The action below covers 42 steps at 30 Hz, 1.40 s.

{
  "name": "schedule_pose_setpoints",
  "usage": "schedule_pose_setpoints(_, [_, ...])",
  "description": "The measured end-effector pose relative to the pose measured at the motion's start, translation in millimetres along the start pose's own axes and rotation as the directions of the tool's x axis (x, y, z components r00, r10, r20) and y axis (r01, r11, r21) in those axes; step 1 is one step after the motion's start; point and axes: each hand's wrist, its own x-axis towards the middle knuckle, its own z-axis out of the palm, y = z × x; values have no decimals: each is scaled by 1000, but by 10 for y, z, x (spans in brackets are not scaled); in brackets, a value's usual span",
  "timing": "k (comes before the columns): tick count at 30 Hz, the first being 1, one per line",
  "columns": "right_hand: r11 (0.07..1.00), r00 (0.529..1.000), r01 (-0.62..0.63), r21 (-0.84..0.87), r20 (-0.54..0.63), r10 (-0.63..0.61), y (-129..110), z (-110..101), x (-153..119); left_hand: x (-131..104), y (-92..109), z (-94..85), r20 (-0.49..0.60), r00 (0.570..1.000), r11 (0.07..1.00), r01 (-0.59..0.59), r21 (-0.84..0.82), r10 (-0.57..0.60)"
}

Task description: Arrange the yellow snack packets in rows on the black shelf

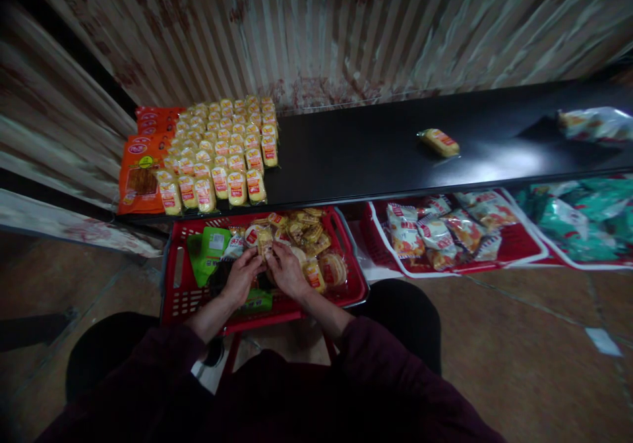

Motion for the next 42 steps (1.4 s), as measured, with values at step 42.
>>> schedule_pose_setpoints(42, [991, 955, -52, 124, -283, 86, -68, -93, -87, -114, 123, 222, 134, 840, 651, -499, 572, 526])
